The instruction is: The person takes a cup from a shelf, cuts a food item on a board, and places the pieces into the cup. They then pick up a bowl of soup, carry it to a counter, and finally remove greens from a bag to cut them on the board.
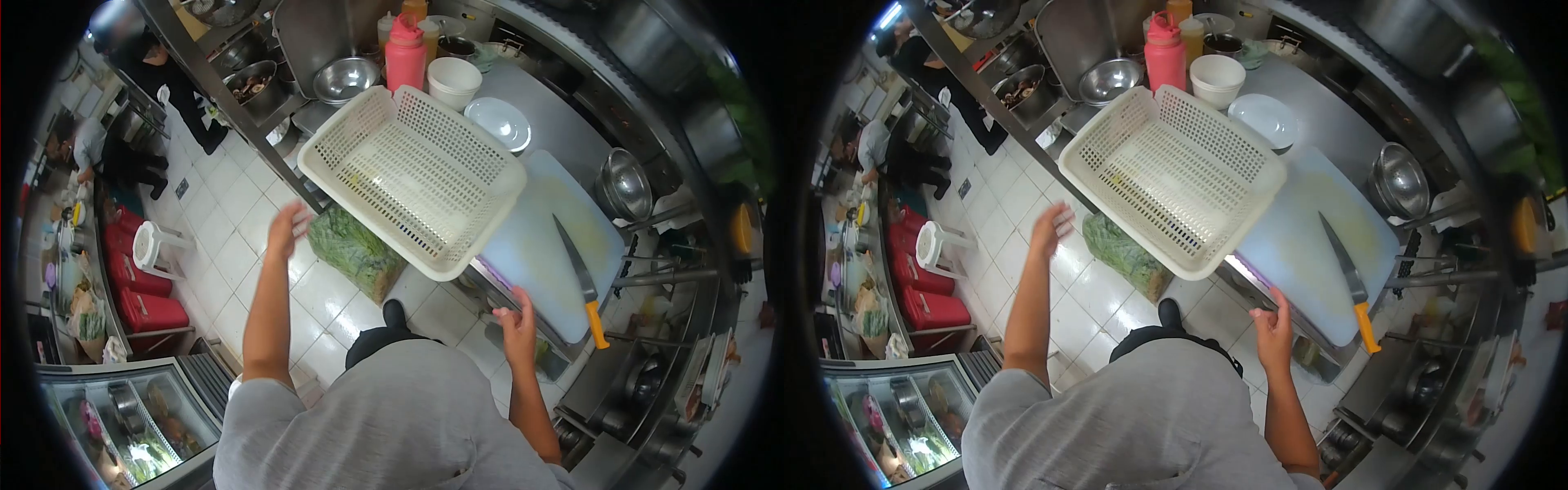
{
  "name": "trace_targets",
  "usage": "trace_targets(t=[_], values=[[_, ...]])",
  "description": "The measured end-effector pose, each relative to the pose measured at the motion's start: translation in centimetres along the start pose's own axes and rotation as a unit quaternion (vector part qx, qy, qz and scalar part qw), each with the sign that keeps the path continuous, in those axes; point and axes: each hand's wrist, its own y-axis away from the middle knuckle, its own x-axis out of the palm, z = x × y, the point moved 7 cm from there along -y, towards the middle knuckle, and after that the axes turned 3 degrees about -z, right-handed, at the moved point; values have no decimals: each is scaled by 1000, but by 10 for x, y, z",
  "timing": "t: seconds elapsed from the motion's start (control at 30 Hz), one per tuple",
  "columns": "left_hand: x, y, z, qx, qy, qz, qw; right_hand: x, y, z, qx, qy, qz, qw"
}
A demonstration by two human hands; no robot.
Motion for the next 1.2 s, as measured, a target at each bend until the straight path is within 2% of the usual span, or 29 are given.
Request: trace_targets(t=[0.07,0.1,0.13,0.17,0.2,0.23,0.27,0.3,0.33,0.4,0.47,0.5,0.53,0.57,0.6,0.63,0.67,0.7,0.77,0.83,0.87,0.93,1.0,1.03,1.07,1.1,1.13,1.17,1.2], values=[[-28,4,102,-62,-7,4,998,-10,12,-19,9,11,4,1000],[-56,-3,174,-52,-105,23,993,-14,18,-26,3,8,8,1000],[-57,44,201,-54,-207,22,977,-16,24,-34,9,24,26,999],[-74,62,260,-46,-356,112,926,-17,29,-39,15,40,44,998],[-101,62,352,86,-613,313,721,-19,35,-37,10,39,49,998],[-102,117,363,-21,-629,349,695,-16,42,-34,9,60,93,994],[-112,158,391,22,-670,432,603,-15,48,-35,10,82,136,987],[-89,221,330,-148,-676,400,601,-15,51,-46,11,93,169,981],[-120,240,363,-233,-608,354,671,-16,52,-60,10,91,176,980],[-119,272,345,-281,-607,324,669,-6,55,-100,51,82,244,965],[-135,281,335,-273,-584,274,714,8,57,-152,103,84,277,952],[-145,267,338,-65,-643,336,685,23,65,-193,123,105,340,927],[-153,262,346,148,-669,380,621,35,75,-224,140,127,400,897],[-154,254,324,142,-646,287,693,47,88,-235,108,125,442,882],[-172,238,325,-59,-550,154,819,59,104,-239,77,123,486,862],[-149,249,278,-145,-449,0,882,59,123,-237,118,83,515,845],[-142,245,265,-93,-416,-14,904,56,137,-236,153,74,528,832],[-132,242,257,-90,-375,-28,922,47,146,-236,189,78,535,820],[-112,241,246,-72,-341,1,937,32,158,-238,242,106,541,798],[-119,227,270,-81,-405,69,908,23,162,-241,276,148,542,780],[-122,219,275,-43,-444,89,890,22,160,-243,288,174,541,770],[-131,212,264,-66,-492,108,861,19,150,-248,312,237,536,748],[-165,186,281,-52,-495,94,863,13,133,-264,320,292,538,724],[-184,176,283,-60,-474,51,877,-3,114,-297,227,433,563,666],[-205,162,292,-23,-465,12,885,0,99,-310,124,556,573,589],[-225,145,304,-39,-436,1,899,27,87,-245,162,519,540,643],[-242,134,315,-59,-407,-5,911,41,69,-221,186,412,547,704],[-255,130,323,-72,-401,2,913,88,69,-126,318,322,510,732],[-272,121,328,-103,-334,-27,937,135,62,-39,280,200,472,812]])
